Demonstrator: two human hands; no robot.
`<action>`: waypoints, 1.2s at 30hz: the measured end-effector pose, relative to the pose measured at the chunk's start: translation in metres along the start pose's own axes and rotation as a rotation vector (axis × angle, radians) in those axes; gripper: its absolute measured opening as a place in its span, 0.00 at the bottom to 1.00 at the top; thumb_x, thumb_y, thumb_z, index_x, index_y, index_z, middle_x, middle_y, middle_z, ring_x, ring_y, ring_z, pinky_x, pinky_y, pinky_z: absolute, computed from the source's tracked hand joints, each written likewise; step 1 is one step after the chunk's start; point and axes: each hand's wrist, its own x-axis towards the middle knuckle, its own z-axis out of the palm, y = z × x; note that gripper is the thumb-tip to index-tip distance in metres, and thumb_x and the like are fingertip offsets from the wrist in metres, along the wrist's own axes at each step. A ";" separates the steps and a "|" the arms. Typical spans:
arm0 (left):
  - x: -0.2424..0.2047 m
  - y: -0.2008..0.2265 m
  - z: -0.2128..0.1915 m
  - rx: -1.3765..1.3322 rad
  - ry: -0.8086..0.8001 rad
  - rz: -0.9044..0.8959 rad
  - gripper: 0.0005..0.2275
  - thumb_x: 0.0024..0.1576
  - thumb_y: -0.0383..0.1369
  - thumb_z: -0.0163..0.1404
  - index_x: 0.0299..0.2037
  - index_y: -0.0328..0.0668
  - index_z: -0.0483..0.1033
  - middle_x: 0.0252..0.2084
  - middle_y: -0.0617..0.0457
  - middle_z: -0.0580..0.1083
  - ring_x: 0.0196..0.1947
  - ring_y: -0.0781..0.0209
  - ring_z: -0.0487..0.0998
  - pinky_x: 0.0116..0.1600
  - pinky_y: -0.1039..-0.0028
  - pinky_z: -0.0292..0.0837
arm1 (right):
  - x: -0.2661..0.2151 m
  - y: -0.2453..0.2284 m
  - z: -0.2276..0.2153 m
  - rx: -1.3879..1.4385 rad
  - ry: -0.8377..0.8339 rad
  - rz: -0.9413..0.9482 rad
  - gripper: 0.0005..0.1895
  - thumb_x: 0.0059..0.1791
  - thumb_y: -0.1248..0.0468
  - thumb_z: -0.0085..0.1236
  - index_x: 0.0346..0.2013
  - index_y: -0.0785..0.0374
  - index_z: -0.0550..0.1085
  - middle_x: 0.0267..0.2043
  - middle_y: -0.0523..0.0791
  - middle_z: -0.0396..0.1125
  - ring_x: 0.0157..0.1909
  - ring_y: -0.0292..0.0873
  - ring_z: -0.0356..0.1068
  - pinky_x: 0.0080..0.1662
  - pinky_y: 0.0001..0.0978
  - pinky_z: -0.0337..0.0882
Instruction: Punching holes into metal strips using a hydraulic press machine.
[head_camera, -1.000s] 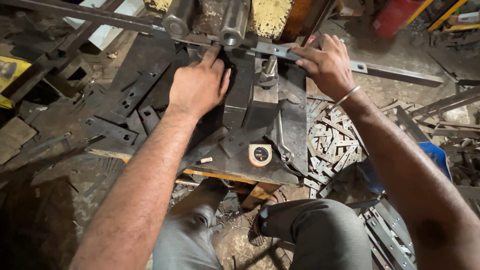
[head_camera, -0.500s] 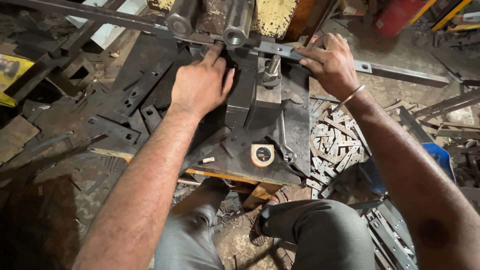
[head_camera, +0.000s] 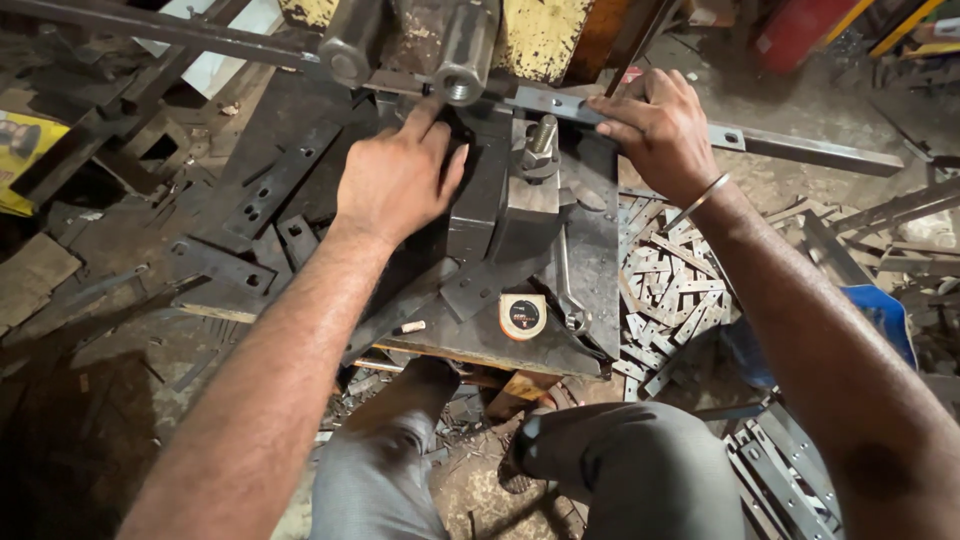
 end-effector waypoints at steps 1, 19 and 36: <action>-0.001 0.000 0.000 -0.002 0.000 0.002 0.15 0.64 0.44 0.51 0.38 0.38 0.76 0.58 0.43 0.76 0.33 0.51 0.82 0.35 0.64 0.78 | 0.000 0.001 0.000 -0.002 0.000 0.002 0.16 0.57 0.55 0.64 0.57 0.57 0.82 0.43 0.47 0.63 0.48 0.51 0.61 0.52 0.44 0.63; -0.004 0.001 0.003 -0.025 0.115 0.024 0.14 0.65 0.43 0.53 0.33 0.42 0.75 0.43 0.48 0.75 0.28 0.53 0.80 0.32 0.64 0.76 | 0.001 0.003 0.007 -0.004 -0.047 0.090 0.15 0.54 0.58 0.63 0.54 0.55 0.82 0.43 0.45 0.64 0.49 0.49 0.62 0.55 0.44 0.63; -0.004 0.000 0.004 -0.018 0.087 0.033 0.15 0.64 0.44 0.52 0.31 0.43 0.75 0.39 0.48 0.74 0.28 0.51 0.80 0.32 0.62 0.76 | 0.006 -0.018 -0.013 -0.060 -0.083 0.095 0.21 0.54 0.52 0.61 0.61 0.53 0.76 0.50 0.47 0.67 0.55 0.52 0.63 0.56 0.47 0.61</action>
